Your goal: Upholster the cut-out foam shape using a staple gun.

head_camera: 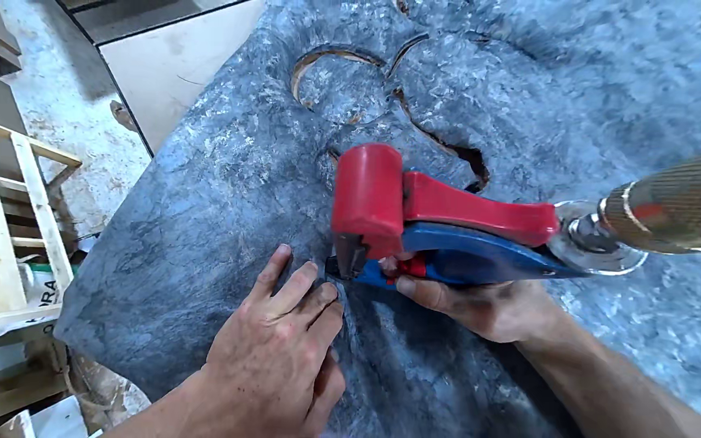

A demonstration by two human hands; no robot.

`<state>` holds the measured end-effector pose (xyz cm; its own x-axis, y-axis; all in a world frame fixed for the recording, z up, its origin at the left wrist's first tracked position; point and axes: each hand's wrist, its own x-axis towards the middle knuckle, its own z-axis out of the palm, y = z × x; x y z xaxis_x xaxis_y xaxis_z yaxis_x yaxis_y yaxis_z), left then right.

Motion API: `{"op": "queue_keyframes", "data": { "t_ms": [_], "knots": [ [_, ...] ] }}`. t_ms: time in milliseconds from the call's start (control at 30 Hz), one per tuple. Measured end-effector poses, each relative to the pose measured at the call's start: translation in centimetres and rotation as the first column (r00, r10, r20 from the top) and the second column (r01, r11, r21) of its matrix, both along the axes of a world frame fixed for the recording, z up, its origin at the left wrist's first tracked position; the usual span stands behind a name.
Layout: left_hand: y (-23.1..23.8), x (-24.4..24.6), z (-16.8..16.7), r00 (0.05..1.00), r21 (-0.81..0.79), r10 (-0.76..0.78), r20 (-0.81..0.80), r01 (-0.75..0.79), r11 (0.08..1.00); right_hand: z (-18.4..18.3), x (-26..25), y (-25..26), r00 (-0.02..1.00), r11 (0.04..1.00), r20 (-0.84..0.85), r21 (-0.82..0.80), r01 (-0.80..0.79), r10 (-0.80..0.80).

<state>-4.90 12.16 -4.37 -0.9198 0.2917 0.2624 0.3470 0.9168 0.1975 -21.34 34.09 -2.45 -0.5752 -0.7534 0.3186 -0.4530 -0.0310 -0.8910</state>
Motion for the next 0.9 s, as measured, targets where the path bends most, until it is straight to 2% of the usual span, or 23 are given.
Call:
{"op": "queue_keyframes", "data": {
  "t_ms": [167,333,600,900],
  "knots": [
    [-0.1,0.1,-0.3,0.999,0.031,0.0,-0.047,0.002,1.0,0.5,0.1,0.2,0.998,0.998,0.006,0.005,-0.056,0.056],
    [-0.1,0.3,-0.6,0.995,0.082,0.011,-0.102,-0.002,0.997,1.0,-0.2,0.1,0.993,0.994,-0.067,0.046,-0.097,0.1],
    [-0.1,0.7,-0.7,0.988,0.122,0.007,-0.152,0.011,0.992,1.1,-0.9,0.0,0.99,0.989,0.049,0.053,-0.138,0.136],
    [-0.1,0.7,-0.7,0.985,0.129,0.008,-0.172,0.014,0.992,1.2,-1.4,-0.3,0.983,0.983,0.041,0.036,-0.182,0.18]
  ]
}}
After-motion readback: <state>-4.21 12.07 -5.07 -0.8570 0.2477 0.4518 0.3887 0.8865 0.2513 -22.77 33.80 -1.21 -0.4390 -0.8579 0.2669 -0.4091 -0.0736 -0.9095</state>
